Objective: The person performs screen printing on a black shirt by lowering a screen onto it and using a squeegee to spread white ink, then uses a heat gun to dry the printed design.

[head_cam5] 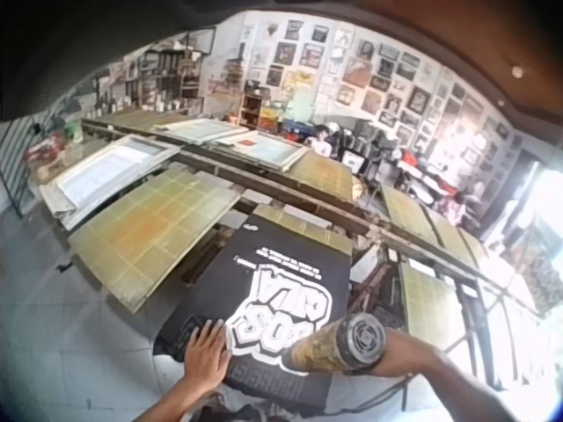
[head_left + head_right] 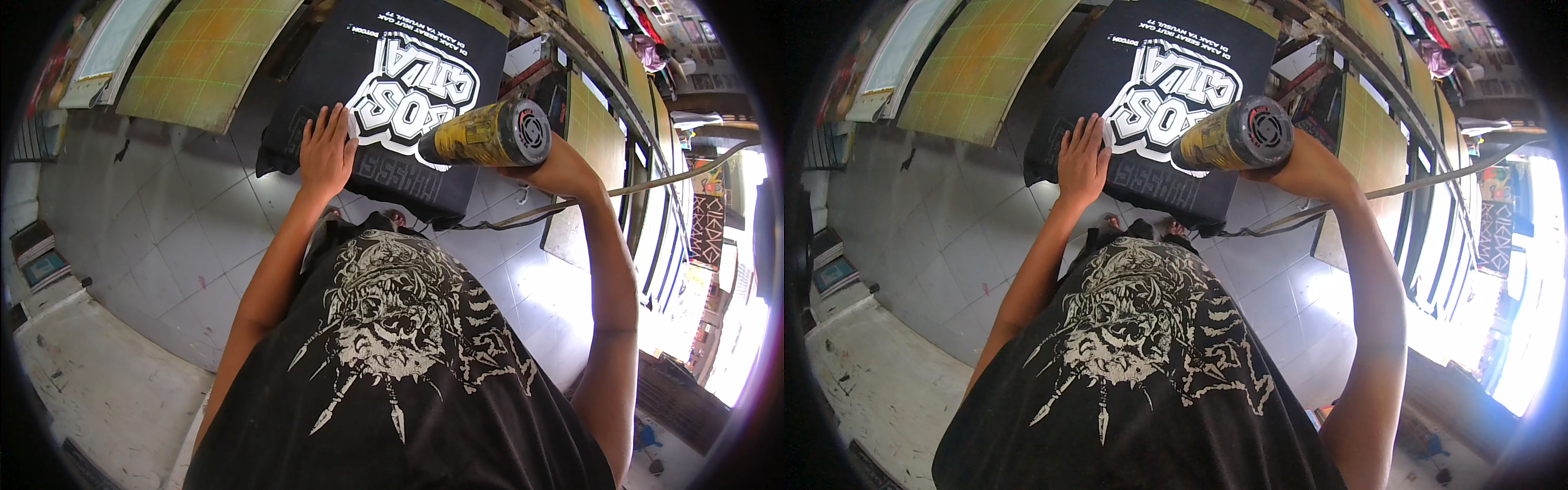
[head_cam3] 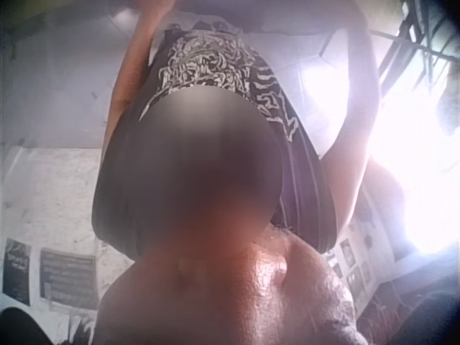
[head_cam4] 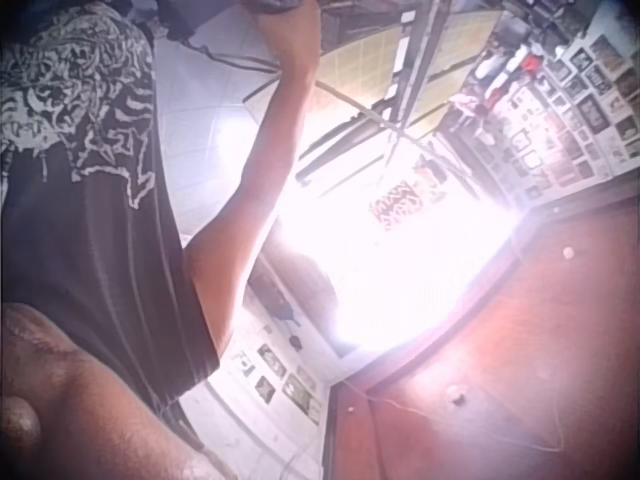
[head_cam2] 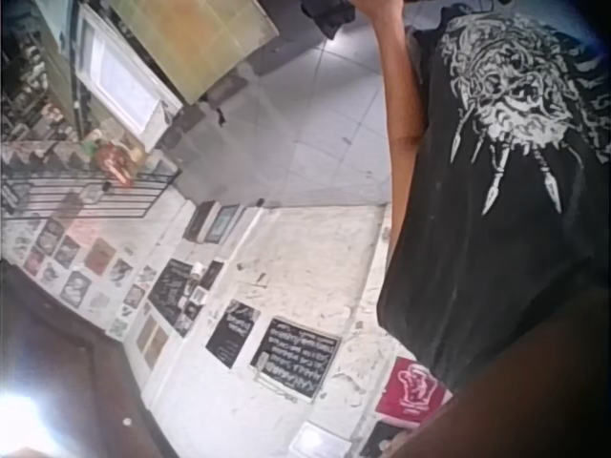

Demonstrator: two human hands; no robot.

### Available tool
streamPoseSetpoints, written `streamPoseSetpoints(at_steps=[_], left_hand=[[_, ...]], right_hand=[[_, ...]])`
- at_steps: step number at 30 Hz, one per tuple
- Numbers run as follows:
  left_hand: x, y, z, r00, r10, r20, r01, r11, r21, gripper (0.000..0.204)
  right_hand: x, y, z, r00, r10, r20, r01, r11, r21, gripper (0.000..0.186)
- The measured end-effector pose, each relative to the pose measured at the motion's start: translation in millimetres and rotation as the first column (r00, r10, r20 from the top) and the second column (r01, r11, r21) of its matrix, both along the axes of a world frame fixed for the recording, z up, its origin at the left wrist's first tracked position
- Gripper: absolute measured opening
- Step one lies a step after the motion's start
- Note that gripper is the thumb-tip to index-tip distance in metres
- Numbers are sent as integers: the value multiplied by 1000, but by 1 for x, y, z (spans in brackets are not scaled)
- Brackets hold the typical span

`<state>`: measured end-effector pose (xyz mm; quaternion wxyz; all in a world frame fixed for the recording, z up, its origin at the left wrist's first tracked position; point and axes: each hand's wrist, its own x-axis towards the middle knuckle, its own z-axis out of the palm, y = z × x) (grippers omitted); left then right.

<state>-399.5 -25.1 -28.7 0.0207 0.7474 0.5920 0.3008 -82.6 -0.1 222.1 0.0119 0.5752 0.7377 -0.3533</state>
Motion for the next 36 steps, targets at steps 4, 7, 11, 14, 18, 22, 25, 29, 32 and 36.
streamPoseSetpoints(at_steps=[4, 7, 11, 14, 18, 22, 25, 29, 32, 36], left_hand=[[-1, -2, 2, 1000, 2, 18, -3, 1000, 13, 52], [0, -2, 4, 1000, 5, 23, -5, 1000, -1, 52], [0, -3, 2, 1000, 16, 19, -16, 1000, -13, 53], [0, -3, 1, 1000, 19, 17, -18, 1000, -17, 54], [-1, -2, -1, 1000, 19, 11, -19, 1000, -7, 54], [-1, -1, -1, 1000, 13, 15, -13, 1000, -3, 54], [-1, -2, -1, 1000, 11, 20, -10, 1000, -6, 54], [0, -1, -4, 1000, 13, 14, -13, 1000, 4, 54], [-2, -2, -4, 1000, 6, 16, -7, 1000, 11, 54], [-1, -2, -5, 999, 6, 40, -6, 1000, 16, 54]], right_hand=[[0, -1, 1, 1000, 12, -11, -12, 1000, 13, 59], [2, -1, 1, 1000, 9, -18, -9, 1000, -6, 59], [-2, -2, 2, 1000, 12, -18, -13, 1000, -22, 56], [-1, -2, -3, 999, 16, -30, -16, 1000, 9, 55], [-4, -3, 0, 999, -11, -31, 11, 1000, -2, 54], [2, -3, -5, 999, -20, -49, 19, 1000, -9, 55], [1, -4, -3, 999, -15, -41, 15, 1000, -12, 55], [3, -7, -5, 999, -39, -28, 39, 999, -2, 56], [0, -9, -1, 999, -48, -16, 47, 998, -28, 56], [3, -11, -2, 998, -66, -10, 66, 997, -27, 57]])
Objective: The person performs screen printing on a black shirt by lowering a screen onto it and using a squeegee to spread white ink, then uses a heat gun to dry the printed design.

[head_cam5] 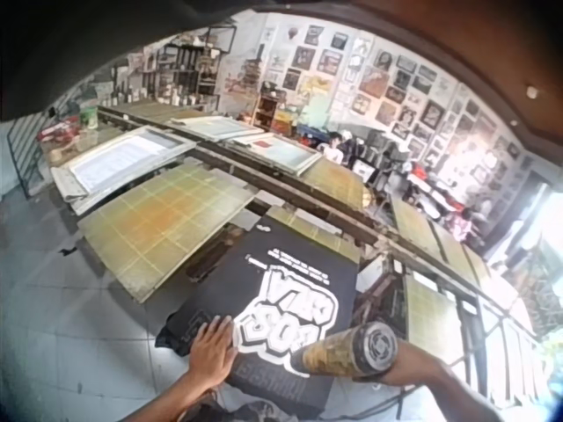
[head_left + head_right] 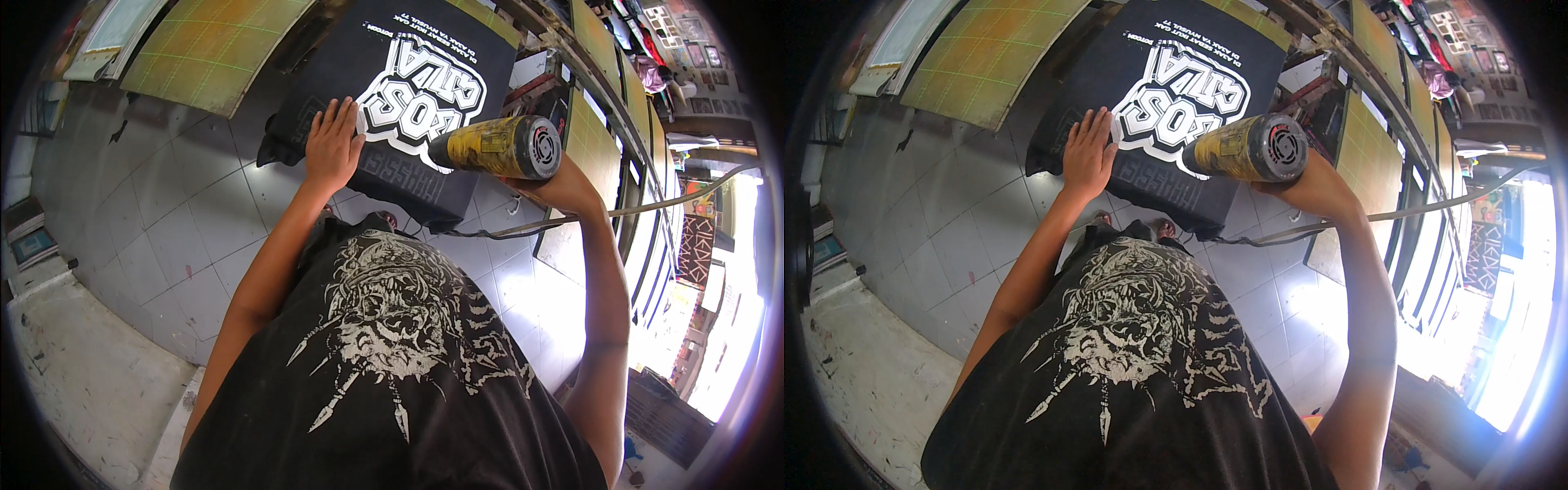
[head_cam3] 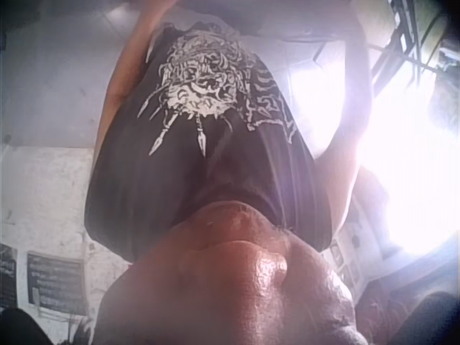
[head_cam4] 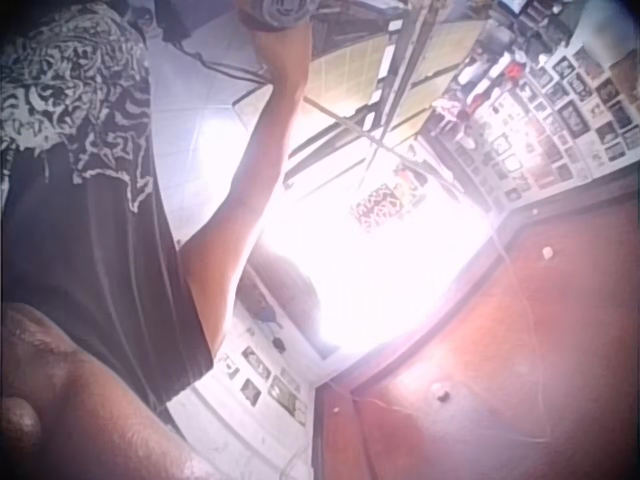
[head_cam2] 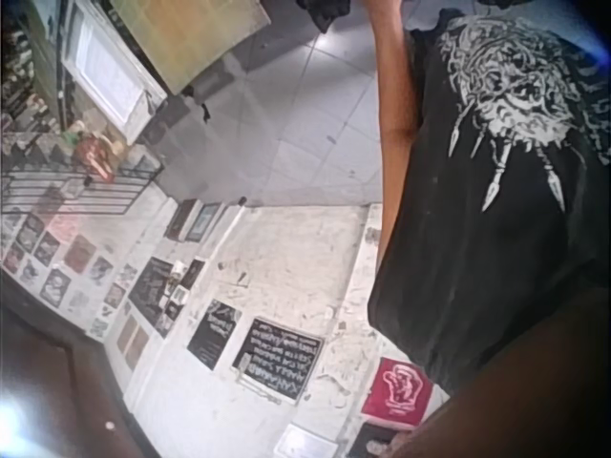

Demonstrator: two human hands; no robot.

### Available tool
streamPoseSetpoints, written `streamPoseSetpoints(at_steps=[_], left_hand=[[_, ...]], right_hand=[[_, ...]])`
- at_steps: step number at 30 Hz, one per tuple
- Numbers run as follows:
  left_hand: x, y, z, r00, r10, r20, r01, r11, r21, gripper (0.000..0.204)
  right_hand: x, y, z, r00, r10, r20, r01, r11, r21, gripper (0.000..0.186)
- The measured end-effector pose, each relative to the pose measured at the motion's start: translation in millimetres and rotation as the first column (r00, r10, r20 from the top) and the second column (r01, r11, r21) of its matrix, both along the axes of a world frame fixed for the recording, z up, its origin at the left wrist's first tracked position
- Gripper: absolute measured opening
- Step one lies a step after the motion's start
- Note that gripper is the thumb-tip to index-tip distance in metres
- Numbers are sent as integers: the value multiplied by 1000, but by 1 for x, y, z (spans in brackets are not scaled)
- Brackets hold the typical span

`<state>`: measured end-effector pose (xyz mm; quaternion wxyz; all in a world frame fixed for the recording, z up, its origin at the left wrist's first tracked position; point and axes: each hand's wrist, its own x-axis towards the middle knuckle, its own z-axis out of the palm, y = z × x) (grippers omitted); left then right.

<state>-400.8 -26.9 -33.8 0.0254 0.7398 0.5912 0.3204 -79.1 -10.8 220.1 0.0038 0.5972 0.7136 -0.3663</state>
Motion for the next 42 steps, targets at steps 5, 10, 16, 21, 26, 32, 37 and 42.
streamPoseSetpoints(at_steps=[5, 10, 16, 21, 26, 32, 37, 42], left_hand=[[0, 0, -2, 1000, 1, 3, -1, 1000, 13, 54], [-1, 0, -2, 1000, 1, 5, -1, 1000, 11, 54], [-1, 0, 0, 1000, -1, 15, 1, 1000, 9, 54], [-1, -1, 0, 1000, 0, 6, 0, 1000, 11, 54], [-2, -1, 0, 1000, 0, -4, 0, 1000, 16, 55], [-2, -1, 1, 1000, -2, 9, 2, 1000, 13, 54], [-2, -3, 0, 1000, 3, 12, -3, 1000, 25, 54], [-4, -3, 3, 998, -15, 60, 14, 1000, 21, 53]], right_hand=[[0, -3, 0, 999, 1, -34, -1, 1000, 8, 57], [-2, -5, 3, 1000, 4, 17, -4, 1000, -22, 58], [1, -7, -1, 1000, -11, -7, 11, 1000, -8, 59], [1, -8, 1, 1000, -10, 24, 11, 1000, -15, 59], [1, -10, 3, 1000, -4, 12, 4, 1000, -8, 60], [1, -12, 7, 1000, 2, 23, -2, 1000, -2, 59], [3, -17, 10, 1000, -9, 26, 8, 1000, 16, 59], [15, -19, 5, 999, -39, 13, 39, 999, 4, 60]])
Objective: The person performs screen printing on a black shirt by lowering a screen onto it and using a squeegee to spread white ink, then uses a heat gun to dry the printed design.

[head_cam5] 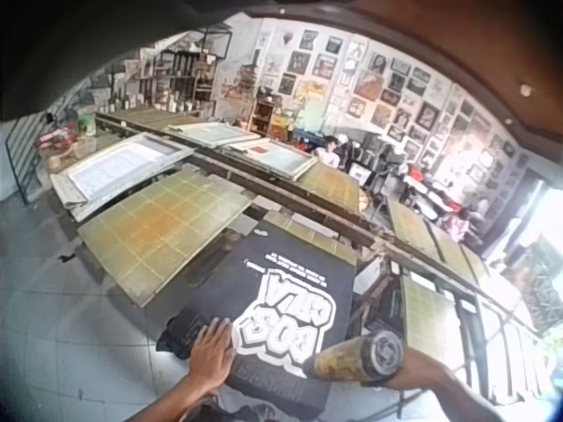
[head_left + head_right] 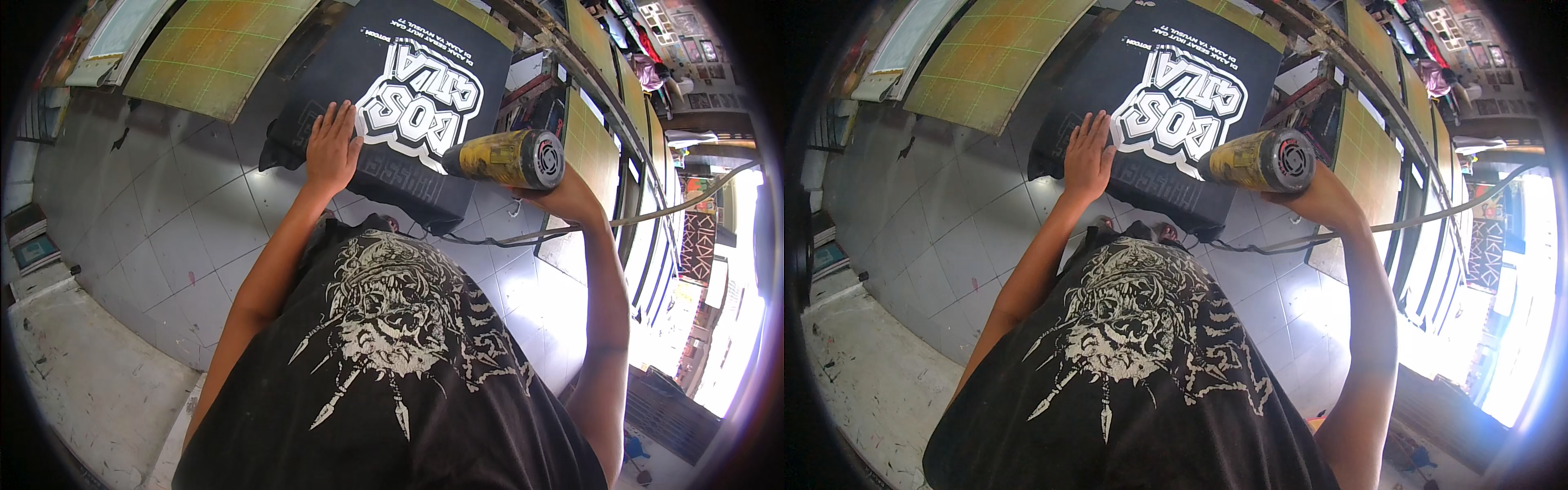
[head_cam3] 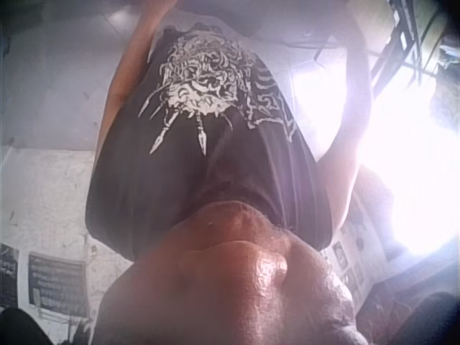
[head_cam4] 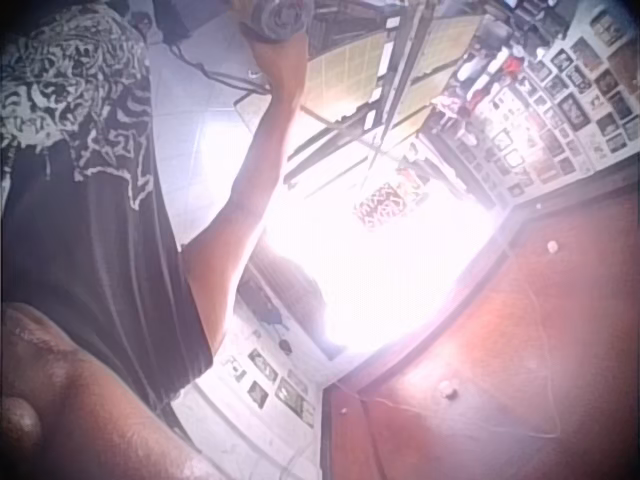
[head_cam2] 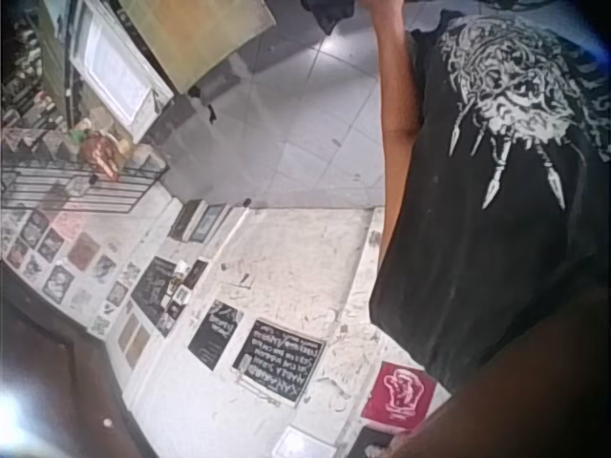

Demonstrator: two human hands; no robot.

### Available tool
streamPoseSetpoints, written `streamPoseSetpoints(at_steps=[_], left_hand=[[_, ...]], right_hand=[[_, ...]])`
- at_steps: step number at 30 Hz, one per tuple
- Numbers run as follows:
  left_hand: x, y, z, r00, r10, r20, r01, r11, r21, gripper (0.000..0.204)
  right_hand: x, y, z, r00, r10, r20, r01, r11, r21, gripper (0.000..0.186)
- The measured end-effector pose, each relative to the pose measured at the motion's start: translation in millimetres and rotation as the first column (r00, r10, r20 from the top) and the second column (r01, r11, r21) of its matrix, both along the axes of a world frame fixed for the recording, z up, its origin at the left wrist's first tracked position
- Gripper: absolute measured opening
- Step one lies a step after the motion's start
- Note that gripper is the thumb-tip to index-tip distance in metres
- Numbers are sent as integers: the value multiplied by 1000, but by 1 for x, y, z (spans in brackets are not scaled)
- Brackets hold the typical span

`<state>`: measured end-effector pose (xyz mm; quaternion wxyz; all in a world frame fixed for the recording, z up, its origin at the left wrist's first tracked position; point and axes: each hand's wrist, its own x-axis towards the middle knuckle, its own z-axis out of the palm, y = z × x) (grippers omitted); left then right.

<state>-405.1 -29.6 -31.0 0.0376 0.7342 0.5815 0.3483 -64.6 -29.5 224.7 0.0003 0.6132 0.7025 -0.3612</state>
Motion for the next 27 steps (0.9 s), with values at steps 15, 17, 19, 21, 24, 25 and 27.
streamPoseSetpoints(at_steps=[15, 17, 19, 21, 24, 25, 27], left_hand=[[-19, 0, 11, 953, -108, 283, 116, 993, -12, 51], [-22, -2, 14, 950, -105, 294, 117, 993, -22, 51], [-26, -5, 17, 953, -92, 289, 105, 994, -27, 51], [-30, -6, 21, 948, -89, 305, 101, 995, -24, 51], [-38, -6, 28, 929, -90, 359, 97, 995, -1, 50], [-43, -6, 32, 923, -84, 375, 87, 996, 9, 50], [-53, -8, 37, 921, -62, 385, 59, 998, 20, 49]], right_hand=[[3, -8, 7, 999, -35, -9, 35, 998, -51, 64], [3, -10, 8, 1000, -17, -21, 17, 999, -34, 64], [-8, -10, 14, 997, -75, 17, 76, 994, -80, 63], [-11, -12, 14, 995, -93, -22, 92, 994, -59, 57], [-6, -17, 8, 987, -75, -140, 78, 997, 12, 45], [-7, -17, 10, 986, -86, -141, 86, 996, -5, 45], [-8, -18, 12, 985, -107, -138, 102, 994, -40, 44]])
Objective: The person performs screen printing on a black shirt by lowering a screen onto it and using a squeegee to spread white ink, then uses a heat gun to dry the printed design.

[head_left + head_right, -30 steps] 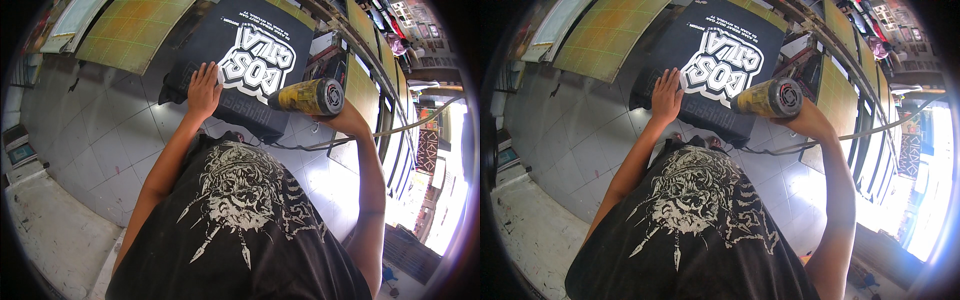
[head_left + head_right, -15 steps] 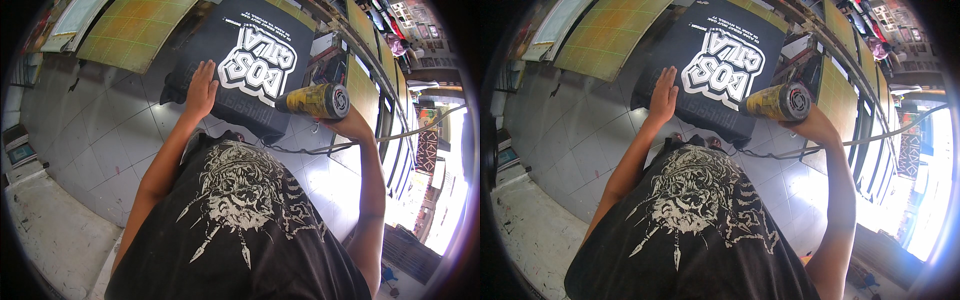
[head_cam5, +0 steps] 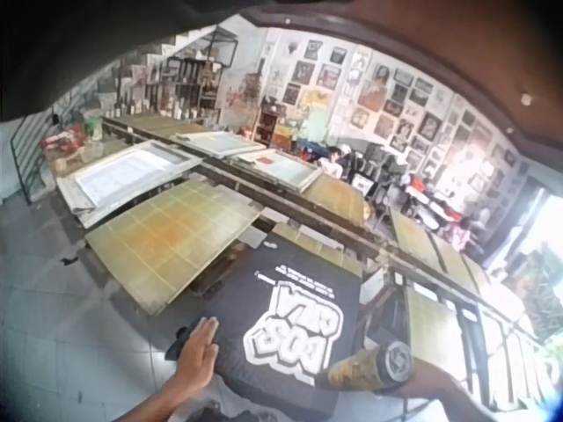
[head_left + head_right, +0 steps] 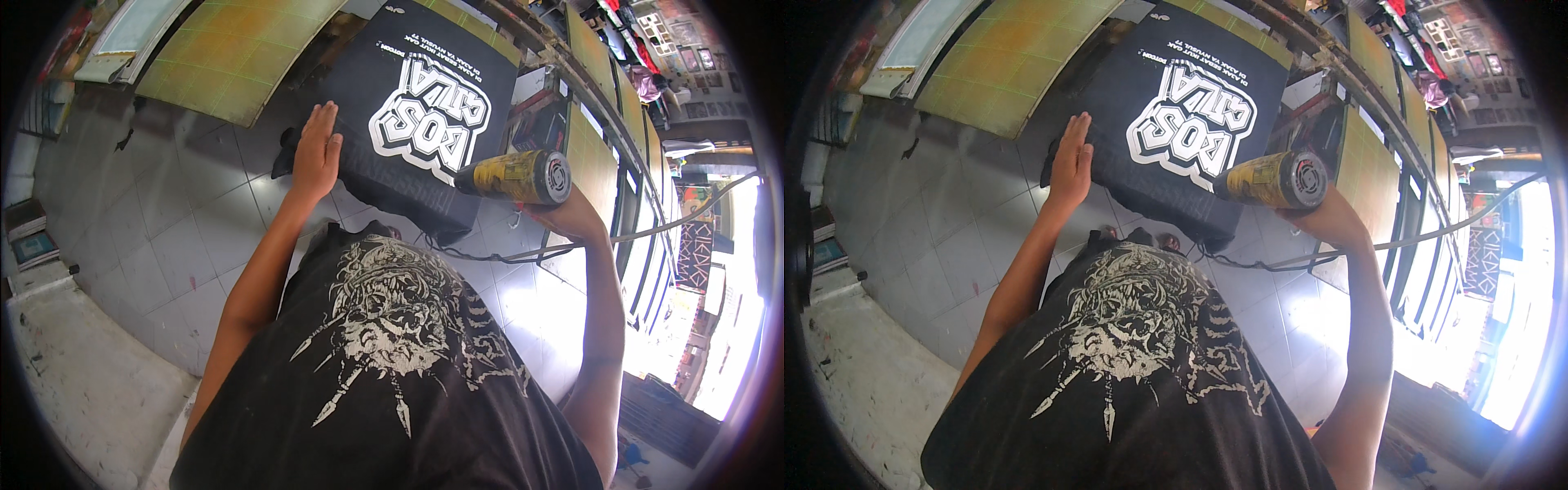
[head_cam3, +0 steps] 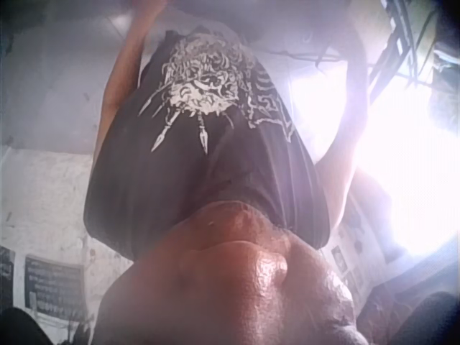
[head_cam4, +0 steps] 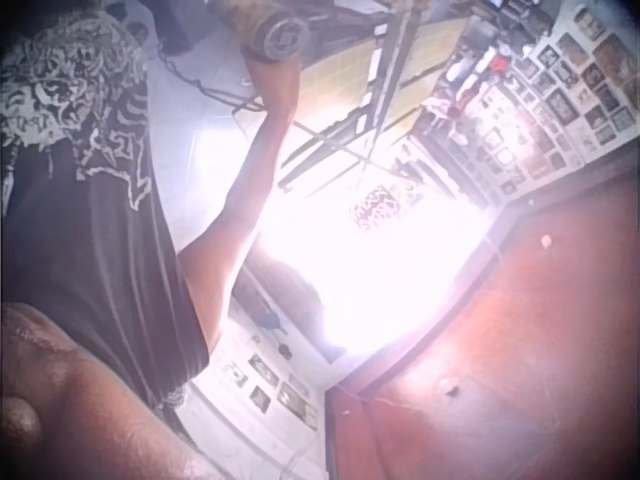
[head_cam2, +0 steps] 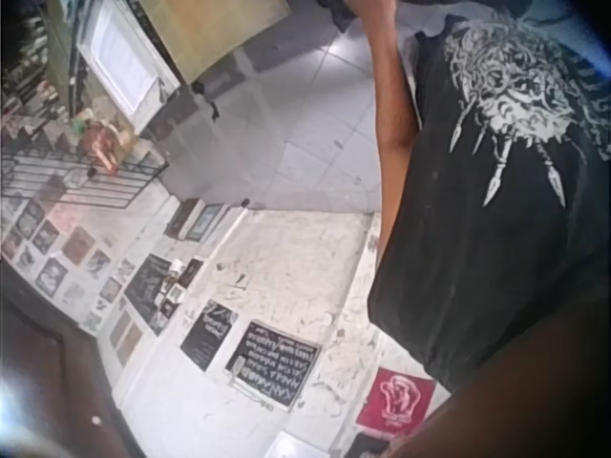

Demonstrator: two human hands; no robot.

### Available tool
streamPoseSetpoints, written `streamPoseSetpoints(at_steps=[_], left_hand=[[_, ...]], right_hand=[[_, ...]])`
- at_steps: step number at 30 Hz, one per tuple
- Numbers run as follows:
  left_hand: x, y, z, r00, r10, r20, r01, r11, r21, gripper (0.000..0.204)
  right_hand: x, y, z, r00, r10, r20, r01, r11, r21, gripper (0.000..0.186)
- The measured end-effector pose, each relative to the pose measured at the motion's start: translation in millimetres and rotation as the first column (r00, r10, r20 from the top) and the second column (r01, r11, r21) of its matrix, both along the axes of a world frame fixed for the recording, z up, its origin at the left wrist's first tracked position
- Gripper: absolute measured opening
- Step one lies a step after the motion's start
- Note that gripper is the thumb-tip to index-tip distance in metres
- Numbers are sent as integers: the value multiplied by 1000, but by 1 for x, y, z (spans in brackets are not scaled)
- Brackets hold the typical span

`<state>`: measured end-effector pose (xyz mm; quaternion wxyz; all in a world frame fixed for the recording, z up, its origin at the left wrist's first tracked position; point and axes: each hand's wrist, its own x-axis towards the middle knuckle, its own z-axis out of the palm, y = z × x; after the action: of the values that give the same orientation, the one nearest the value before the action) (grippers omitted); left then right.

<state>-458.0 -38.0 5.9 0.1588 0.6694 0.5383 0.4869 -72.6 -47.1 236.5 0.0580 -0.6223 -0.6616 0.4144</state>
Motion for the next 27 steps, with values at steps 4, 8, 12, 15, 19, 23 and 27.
streamPoseSetpoints(at_steps=[4, 8, 12, 15, 19, 23, 27], left_hand=[[-30, -13, -2, 997, 81, -14, -81, 997, 6, 47], [-57, -50, -13, 987, 162, 3, -162, 987, -9, 46], [-89, -108, -63, 970, 243, -18, -244, 965, -92, 46], [-98, -165, -104, 931, 353, -99, -366, 886, -284, 45], [-100, -244, -154, 895, 400, -197, -443, 742, -503, 44], [-89, -303, -187, 877, 418, -239, -462, 593, -659, 44], [-84, -330, -196, 857, 474, -199, -462, 539, -704, 44]], right_hand=[[-1, 0, 1, 998, 23, 52, -23, 1000, -11, 45], [4, -1, -1, 993, -8, 121, 10, 1000, -20, 62], [1, -4, -1, 992, 86, 93, -92, 994, 64, 58], [5, -4, -2, 989, 110, 100, -116, 991, 59, 52], [-3, -3, -3, 990, 105, 95, -111, 992, 65, 53], [-8, 3, -6, 986, 137, 91, -145, 986, 88, 52], [-17, 7, 3, 985, 164, 61, -170, 981, 98, 53]])
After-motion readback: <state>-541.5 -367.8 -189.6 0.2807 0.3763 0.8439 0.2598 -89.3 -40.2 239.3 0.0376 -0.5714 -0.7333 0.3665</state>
